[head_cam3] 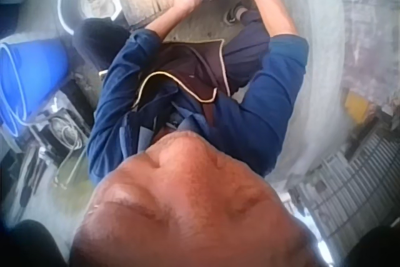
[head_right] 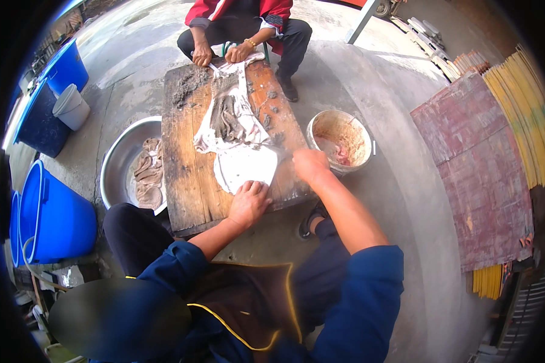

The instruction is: The person scrapes a large piece of white animal fat or skin on a wooden table using a knife. They repeatedly scrape the surface to remove a layer of material, which falls onto the table. Another person is visible in the background working on a similar task.

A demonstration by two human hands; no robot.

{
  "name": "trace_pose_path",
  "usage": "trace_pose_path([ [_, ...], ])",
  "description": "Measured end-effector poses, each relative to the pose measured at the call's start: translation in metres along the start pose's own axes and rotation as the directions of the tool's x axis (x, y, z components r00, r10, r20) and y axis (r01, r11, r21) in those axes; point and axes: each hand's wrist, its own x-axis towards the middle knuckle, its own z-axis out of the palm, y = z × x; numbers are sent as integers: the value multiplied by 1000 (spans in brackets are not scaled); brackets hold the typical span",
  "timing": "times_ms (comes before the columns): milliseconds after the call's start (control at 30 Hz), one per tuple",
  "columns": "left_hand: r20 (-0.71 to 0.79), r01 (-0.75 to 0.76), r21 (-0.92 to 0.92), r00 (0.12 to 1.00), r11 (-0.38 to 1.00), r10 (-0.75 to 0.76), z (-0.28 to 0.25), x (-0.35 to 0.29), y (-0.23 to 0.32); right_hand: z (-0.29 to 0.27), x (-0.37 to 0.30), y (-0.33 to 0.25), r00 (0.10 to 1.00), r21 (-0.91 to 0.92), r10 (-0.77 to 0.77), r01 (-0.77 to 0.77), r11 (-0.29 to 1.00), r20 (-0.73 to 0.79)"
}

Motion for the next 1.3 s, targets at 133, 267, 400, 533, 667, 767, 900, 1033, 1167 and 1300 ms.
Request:
trace_pose_path([
  [133, -36, -10, -3, 999, 1000, 10, 3, -5, -1, 8, -8, -28, 999, 47, -39, 40, 998, -10],
  [267, -55, -5, 8, 998, 1000, 6, 9, -4, -4, 34, 8, -22, 998, 100, -13, 20, 995, -66],
  [400, -6, 8, 31, 1000, 999, -8, 1, 0, 4, 33, 27, 20, 993, 96, 42, -32, 995, -106],
  [533, 208, -22, 33, 978, 999, 14, -40, 13, 18, 31, 15, 43, 993, 137, 96, -86, 987, -69],
  [667, -113, 33, -136, 992, 990, -49, -4, 37, -42, 35, 12, 57, 998, 256, 22, -8, 967, -52],
  [767, -255, 140, 28, 958, 990, -128, 5, 66, -70, 34, 14, 55, 996, 399, -27, 60, 915, -87],
  [900, -224, 88, 129, 973, 988, -58, 14, 76, -93, 32, 7, 47, 988, 442, -77, 129, 887, -134],
  [1033, -156, 21, 141, 988, 990, 1, 20, 82, -115, 30, 16, 42, 983, 446, -93, 155, 882, -158],
  [1167, -114, 92, 125, 990, 988, -78, 17, 83, -108, 31, 14, 46, 975, 487, -133, 205, 849, -178],
  [1300, -163, 104, 58, 982, 993, -93, 22, 92, -103, 27, 9, 43, 984, 495, -126, 174, 852, -129],
])
